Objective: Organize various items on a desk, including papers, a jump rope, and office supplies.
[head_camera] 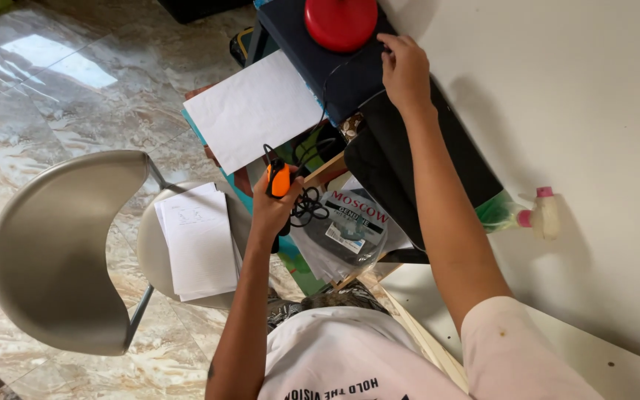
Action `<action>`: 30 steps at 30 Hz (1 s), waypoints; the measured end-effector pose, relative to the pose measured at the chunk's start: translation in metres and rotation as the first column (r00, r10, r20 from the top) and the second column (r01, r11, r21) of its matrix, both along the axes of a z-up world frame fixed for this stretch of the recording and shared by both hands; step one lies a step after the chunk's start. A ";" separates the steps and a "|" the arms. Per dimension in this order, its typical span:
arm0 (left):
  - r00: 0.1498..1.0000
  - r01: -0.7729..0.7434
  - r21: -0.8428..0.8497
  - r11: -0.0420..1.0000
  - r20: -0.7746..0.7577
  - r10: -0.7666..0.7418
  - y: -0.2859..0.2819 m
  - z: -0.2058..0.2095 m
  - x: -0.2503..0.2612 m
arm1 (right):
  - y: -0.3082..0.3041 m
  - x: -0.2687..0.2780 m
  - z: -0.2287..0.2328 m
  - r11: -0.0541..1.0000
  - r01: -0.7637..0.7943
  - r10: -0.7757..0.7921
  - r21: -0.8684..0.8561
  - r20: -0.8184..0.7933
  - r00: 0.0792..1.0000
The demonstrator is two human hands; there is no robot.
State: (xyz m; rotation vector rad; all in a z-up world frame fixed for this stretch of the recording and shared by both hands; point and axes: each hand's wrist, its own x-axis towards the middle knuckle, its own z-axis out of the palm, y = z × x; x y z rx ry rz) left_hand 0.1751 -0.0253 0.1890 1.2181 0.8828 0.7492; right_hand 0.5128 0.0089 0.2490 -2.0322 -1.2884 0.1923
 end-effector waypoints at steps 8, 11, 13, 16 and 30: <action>0.998 0.056 0.011 0.998 0.012 -0.056 -0.002 -0.003 -0.042 | -0.069 -0.040 -0.017 0.985 -0.007 -0.037 0.170 0.253 0.967; 0.997 0.080 -0.133 0.988 0.031 -0.076 -0.003 0.008 -0.072 | -0.102 -0.116 -0.015 0.989 -0.088 0.074 0.119 0.122 0.990; 0.996 0.088 -0.272 0.958 0.046 -0.079 -0.004 0.015 -0.097 | -0.119 -0.161 -0.035 0.979 -0.203 0.204 0.027 -0.029 0.979; 0.876 0.265 -0.403 0.876 0.480 -0.043 0.001 0.020 -0.142 | -0.128 -0.217 -0.081 0.878 -0.437 0.361 -0.196 -0.330 0.872; 0.985 -0.110 0.083 0.990 -0.122 0.120 0.033 0.053 -0.349 | -0.126 -0.356 -0.113 0.977 -0.208 -0.069 -0.037 -0.986 -0.149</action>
